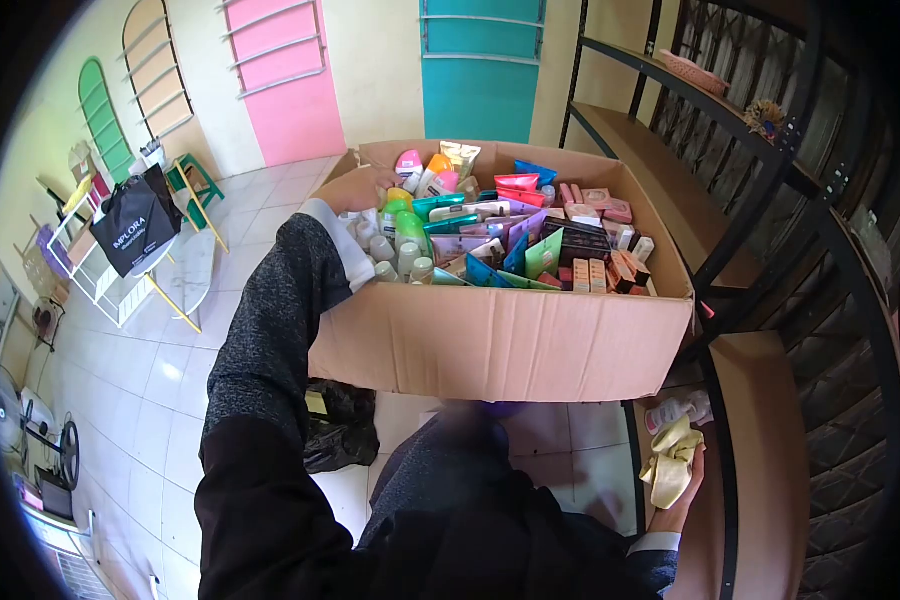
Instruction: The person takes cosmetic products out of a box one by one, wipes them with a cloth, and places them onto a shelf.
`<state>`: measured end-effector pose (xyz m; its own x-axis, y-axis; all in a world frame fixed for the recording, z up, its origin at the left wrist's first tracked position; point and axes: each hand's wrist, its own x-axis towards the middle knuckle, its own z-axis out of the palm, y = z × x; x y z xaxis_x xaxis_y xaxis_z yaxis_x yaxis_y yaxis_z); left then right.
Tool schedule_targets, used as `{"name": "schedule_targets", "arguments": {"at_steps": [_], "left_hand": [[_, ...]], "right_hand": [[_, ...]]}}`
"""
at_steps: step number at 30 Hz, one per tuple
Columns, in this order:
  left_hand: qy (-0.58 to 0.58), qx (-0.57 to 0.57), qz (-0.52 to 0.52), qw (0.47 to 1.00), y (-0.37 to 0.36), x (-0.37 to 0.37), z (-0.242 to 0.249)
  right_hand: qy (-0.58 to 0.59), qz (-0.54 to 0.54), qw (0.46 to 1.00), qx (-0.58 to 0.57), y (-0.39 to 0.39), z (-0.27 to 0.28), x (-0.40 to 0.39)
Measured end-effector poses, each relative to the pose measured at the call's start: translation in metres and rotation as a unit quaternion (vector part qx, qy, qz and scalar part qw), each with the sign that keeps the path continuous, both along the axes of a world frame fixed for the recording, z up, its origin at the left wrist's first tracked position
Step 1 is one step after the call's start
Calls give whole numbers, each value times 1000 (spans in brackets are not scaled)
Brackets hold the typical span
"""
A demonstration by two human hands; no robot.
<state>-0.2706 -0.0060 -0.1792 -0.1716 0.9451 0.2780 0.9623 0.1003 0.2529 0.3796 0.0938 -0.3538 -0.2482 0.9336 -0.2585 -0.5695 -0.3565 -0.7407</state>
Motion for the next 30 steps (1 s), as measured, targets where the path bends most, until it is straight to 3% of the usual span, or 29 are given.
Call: {"name": "schedule_targets", "arguments": {"at_steps": [2,6,8,12,17,19,21,23,24,25,27,30], "left_hand": [[-64,-51,-28,996,4,-4,-6],[-11,-91,-6,996,1,11,9],[32,-18,-66,997,9,-4,-5],[-42,-33,-54,997,11,12,-9],[-20,-15,-45,999,8,11,-9],[-110,57,56,991,5,5,-3],[-159,73,47,984,7,-3,4],[-375,305,-47,874,-1,24,26],[-375,302,-52,875,-1,33,38],[-309,346,-55,884,0,42,49],[-243,385,-63,888,-2,67,75],[-386,461,-169,781,-13,151,111]], "right_hand": [[10,15,1000,-6,-1,1,0],[21,-5,1000,-1,-3,7,-9],[13,24,999,22,-2,5,-6],[11,17,1000,19,-13,30,-27],[4,14,999,45,-18,55,-34],[-12,9,997,81,-21,69,-33],[-10,15,995,103,-24,90,-36],[5,16,992,128,-21,112,-42],[24,16,992,124,-22,125,-48],[40,103,975,194,-23,138,-47],[37,42,982,180,-23,158,-63],[59,19,980,187,-37,190,-94]]}}
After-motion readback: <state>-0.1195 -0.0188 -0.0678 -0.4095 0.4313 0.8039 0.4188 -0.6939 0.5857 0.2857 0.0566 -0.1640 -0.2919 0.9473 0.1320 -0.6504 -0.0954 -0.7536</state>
